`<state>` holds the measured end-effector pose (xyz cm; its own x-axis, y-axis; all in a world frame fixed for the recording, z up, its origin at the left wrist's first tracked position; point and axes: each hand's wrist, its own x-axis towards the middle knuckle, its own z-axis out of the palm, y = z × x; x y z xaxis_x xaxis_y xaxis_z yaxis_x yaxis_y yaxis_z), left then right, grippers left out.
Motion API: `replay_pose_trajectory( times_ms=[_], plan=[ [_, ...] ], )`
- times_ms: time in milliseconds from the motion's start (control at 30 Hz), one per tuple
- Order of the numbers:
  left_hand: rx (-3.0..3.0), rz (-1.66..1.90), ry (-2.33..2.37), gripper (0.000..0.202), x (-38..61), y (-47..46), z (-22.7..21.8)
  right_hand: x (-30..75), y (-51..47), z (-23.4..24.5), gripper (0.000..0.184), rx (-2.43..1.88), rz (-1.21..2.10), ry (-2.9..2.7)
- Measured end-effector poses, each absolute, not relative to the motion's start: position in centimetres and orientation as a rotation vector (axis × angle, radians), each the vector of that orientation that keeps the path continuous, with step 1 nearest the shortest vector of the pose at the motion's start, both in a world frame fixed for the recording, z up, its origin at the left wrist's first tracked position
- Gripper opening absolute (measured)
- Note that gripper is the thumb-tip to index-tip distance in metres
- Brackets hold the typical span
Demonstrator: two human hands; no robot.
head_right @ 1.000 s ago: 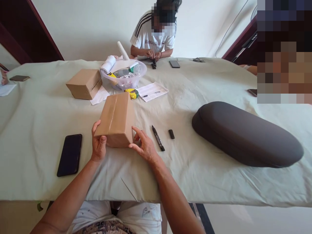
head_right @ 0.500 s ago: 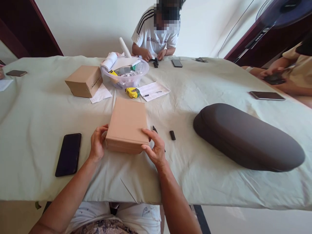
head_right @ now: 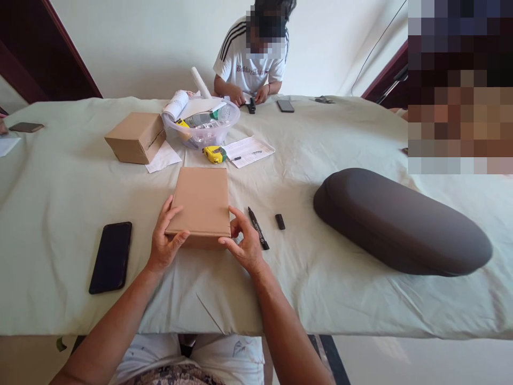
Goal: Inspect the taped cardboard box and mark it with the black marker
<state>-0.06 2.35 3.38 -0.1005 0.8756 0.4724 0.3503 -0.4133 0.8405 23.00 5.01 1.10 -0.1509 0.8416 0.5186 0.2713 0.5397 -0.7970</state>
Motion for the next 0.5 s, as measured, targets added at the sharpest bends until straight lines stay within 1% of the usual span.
replay_pose_trajectory(
  times_ms=[67, 133, 333, 500],
  plan=[
    [1.723, 1.533, 1.345, 0.063, -0.11, 2.46, 3.41, 23.07, 5.15, 0.93, 0.075, -0.978, 0.688, -1.706],
    [1.721, 1.532, 1.356, 0.066, -0.09, 2.52, 3.41, 23.16, 5.24, 0.85, 0.076, -1.010, 0.705, -1.718],
    [1.699, 1.565, 1.332, 0.059, -0.08, 2.64, 3.21, 23.39, 5.43, 0.97, 0.073, -1.006, 0.715, -1.777],
    [1.508, 1.678, 1.330, 0.062, -0.26, 2.72, 3.33, 23.45, 5.72, 0.89, 0.064, -1.012, 0.653, -1.819]
  ],
)
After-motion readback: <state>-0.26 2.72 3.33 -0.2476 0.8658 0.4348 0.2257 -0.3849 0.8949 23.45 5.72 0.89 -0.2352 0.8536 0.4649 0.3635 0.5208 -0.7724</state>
